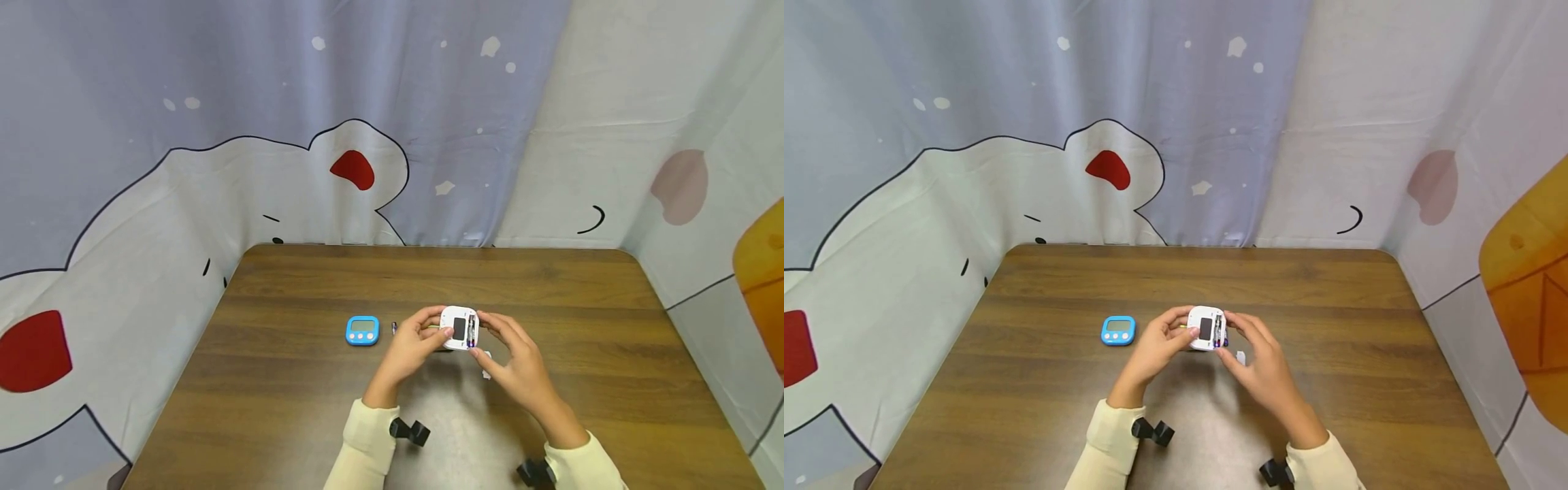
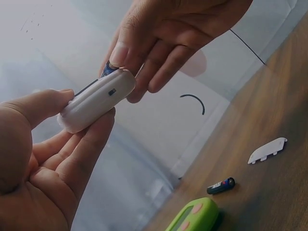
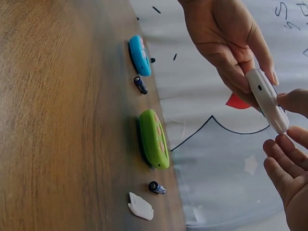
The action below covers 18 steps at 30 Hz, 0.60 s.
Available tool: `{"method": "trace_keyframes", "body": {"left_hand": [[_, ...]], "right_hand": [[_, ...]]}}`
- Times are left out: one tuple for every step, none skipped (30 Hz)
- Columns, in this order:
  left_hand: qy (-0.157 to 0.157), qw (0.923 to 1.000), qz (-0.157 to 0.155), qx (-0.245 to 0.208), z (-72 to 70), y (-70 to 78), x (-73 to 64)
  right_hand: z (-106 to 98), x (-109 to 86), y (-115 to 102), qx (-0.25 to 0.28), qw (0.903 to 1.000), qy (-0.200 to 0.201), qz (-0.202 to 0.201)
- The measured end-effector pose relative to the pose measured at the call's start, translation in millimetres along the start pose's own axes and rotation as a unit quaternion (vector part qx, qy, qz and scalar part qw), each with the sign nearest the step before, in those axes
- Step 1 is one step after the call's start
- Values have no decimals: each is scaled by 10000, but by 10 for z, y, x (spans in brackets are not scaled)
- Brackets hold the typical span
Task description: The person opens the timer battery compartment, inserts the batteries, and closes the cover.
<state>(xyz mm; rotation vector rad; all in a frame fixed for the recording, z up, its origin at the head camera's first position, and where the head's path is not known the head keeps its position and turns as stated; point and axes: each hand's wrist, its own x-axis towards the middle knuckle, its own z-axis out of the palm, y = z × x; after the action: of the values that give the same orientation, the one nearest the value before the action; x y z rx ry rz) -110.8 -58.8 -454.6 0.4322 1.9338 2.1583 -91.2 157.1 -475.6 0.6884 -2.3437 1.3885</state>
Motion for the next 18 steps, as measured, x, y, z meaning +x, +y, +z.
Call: {"method": "trace_keyframes", "body": {"left_hand": [[0,10000,-4,1,1,1,0],[-4,10000,-10,6,1,2,1],[-9,10000,-18,11,1,1,1],[-12,10000,-32,18,1,0,1],[-18,10000,-48,26,0,-1,2],[-25,10000,-61,30,-1,-2,3],[-29,10000,-67,26,-1,-3,4],[-28,10000,-77,23,-1,-2,4],[-24,10000,-82,9,0,-1,4],[-5,10000,-81,-7,2,-1,4],[1,10000,-85,-12,4,1,3],[15,10000,-77,-26,6,3,3],[21,10000,-72,-29,10,5,2],[22,10000,-75,-25,11,7,1],[22,10000,-73,-24,13,9,0],[24,10000,-76,-10,15,11,0],[11,10000,-83,5,16,15,0],[10,10000,-86,11,16,18,0]], "right_hand": [[-3,1,7,-2,10000,-11,-2],[-6,3,9,-11,10000,-17,-6],[-9,6,6,-14,10000,-19,-20],[-9,9,-2,12,10000,-19,-28],[-11,13,-20,82,10000,-18,-16],[-14,20,-52,155,9999,-11,-14],[-19,30,-92,269,9996,-1,-11],[-25,41,-137,379,9993,5,2],[-32,52,-185,496,9988,7,17],[-40,64,-232,583,9983,0,26],[-47,75,-275,673,9977,-11,42],[-54,84,-307,754,9971,-21,51],[-58,89,-326,826,9965,-40,87],[-60,92,-335,862,9962,-60,113],[-59,92,-335,905,9958,-79,141],[-56,89,-322,941,9954,-95,156],[-51,83,-293,990,9948,-107,195],[-44,73,-258,1008,9946,-119,233]]}}
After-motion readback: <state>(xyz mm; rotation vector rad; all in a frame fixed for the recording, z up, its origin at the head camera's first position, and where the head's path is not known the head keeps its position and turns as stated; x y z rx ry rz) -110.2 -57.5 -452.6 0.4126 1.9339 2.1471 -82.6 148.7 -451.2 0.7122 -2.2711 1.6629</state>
